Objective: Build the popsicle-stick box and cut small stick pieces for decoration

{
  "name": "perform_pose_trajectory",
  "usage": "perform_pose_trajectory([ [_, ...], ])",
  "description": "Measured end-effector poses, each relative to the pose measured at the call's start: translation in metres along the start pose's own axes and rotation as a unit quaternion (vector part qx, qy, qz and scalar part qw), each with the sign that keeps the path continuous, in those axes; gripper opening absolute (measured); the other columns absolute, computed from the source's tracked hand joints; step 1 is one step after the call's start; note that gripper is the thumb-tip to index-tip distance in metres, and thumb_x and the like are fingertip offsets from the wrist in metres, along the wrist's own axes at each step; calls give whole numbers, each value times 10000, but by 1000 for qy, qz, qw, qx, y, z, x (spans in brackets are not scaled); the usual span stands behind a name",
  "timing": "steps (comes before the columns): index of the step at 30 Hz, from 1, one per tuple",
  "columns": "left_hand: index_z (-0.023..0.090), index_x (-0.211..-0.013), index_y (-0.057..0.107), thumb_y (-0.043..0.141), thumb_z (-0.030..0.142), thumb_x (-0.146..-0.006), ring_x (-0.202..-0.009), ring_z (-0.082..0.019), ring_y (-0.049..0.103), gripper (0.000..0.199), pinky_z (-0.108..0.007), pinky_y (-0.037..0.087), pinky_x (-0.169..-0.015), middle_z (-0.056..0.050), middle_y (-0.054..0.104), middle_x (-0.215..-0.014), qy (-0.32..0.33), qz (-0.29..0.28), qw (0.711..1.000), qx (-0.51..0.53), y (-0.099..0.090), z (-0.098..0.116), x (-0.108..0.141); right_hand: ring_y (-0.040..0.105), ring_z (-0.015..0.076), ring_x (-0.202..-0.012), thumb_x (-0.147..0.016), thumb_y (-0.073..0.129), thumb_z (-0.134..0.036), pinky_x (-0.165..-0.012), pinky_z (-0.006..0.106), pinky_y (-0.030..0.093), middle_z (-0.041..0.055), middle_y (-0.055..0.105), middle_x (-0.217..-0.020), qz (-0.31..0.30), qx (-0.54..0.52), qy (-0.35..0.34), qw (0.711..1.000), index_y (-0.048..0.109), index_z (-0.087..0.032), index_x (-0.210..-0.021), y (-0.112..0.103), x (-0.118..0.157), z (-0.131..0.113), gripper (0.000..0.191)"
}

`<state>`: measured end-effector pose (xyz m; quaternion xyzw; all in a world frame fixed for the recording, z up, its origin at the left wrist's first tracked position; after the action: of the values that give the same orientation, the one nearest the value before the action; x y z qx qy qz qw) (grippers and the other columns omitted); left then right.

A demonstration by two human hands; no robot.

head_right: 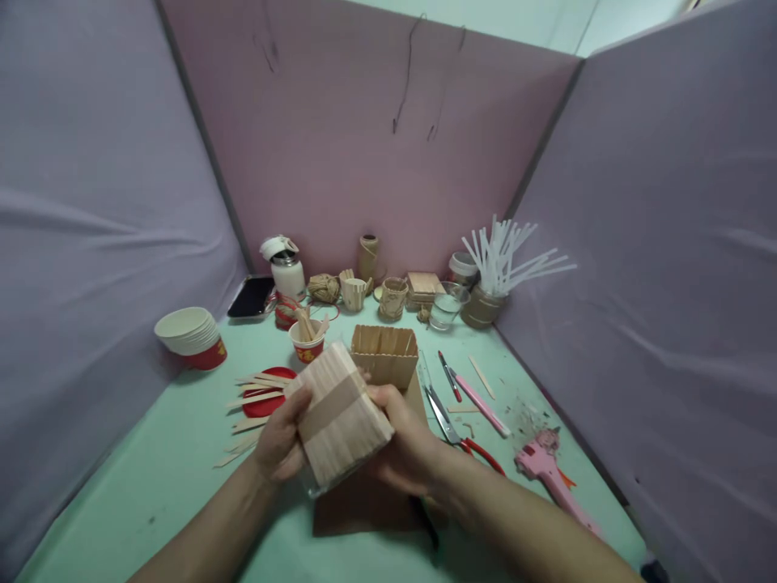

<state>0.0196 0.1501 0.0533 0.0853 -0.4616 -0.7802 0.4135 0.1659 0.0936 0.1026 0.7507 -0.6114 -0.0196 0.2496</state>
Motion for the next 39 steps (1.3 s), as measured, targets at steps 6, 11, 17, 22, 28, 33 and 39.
perform_pose_trajectory([
  [6, 121, -1081, 650, 697, 228, -745, -952, -276, 697, 356, -430, 519, -933, -108, 752, -959, 103, 91, 991, 1, 11, 10, -1, 597, 198, -863, -860, 550, -404, -765, 320, 462, 38, 661, -949, 179, 361, -228, 886, 636, -208, -989, -24, 3, -20, 250],
  [11, 118, -1093, 643, 708, 218, -743, -870, -252, 714, 370, -400, 553, -873, -108, 749, -971, 138, 90, 986, -17, 15, 5, -1, 540, 172, -718, -847, 630, -243, -661, 301, 427, 14, 595, -738, 210, 571, -338, 718, 588, -205, -754, -24, 0, -16, 109],
  [17, 67, -1036, 645, 581, 258, -841, -730, -253, 721, 281, -404, 579, -779, -138, 750, -838, 36, 128, 991, 27, 9, 12, -5, 516, 187, -755, -892, 492, -80, -682, 323, 451, 68, 655, -796, 70, 629, -569, 525, 609, -200, -881, -16, 11, -1, 168],
  [22, 72, -1018, 649, 506, 253, -886, -603, -226, 706, 266, -373, 587, -700, -115, 740, -732, -6, 135, 989, 53, 2, 32, -4, 544, 193, -867, -939, 500, -210, -772, 357, 460, 36, 684, -865, -57, 501, -431, 748, 575, -249, -869, -19, 35, -11, 110],
  [28, 97, -1011, 652, 548, 213, -873, -658, -199, 714, 208, -317, 592, -681, -91, 751, -805, 14, 127, 990, 59, 4, 25, -6, 510, 172, -711, -956, 451, -357, -649, 318, 429, 15, 554, -752, 22, 429, -326, 842, 554, -232, -841, -33, 32, -9, 198],
  [33, 136, -1107, 639, 520, 206, -896, -727, -177, 718, 252, -301, 596, -731, -54, 759, -889, 136, 134, 977, 94, 4, 23, -8, 507, 193, -810, -904, 565, -216, -724, 339, 415, 37, 609, -837, 173, 547, -379, 727, 641, -234, -928, -25, 22, 6, 81],
  [39, 146, -1180, 628, 555, 249, -882, -843, -190, 719, 324, -314, 547, -900, -59, 760, -937, 182, 146, 965, 117, 3, 22, -6, 476, 153, -709, -839, 641, -282, -646, 300, 428, 22, 523, -907, 353, 410, -354, 763, 605, -231, -894, -21, 20, 32, 83],
])
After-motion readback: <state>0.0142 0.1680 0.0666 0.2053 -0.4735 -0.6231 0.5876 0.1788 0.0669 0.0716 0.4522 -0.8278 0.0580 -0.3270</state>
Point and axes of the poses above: each hand's wrist, its own x-axis away from the middle knuckle, its own y-axis out of the palm, z = x × y, the point moved 1 cm from there along -x, towards the middle knuckle
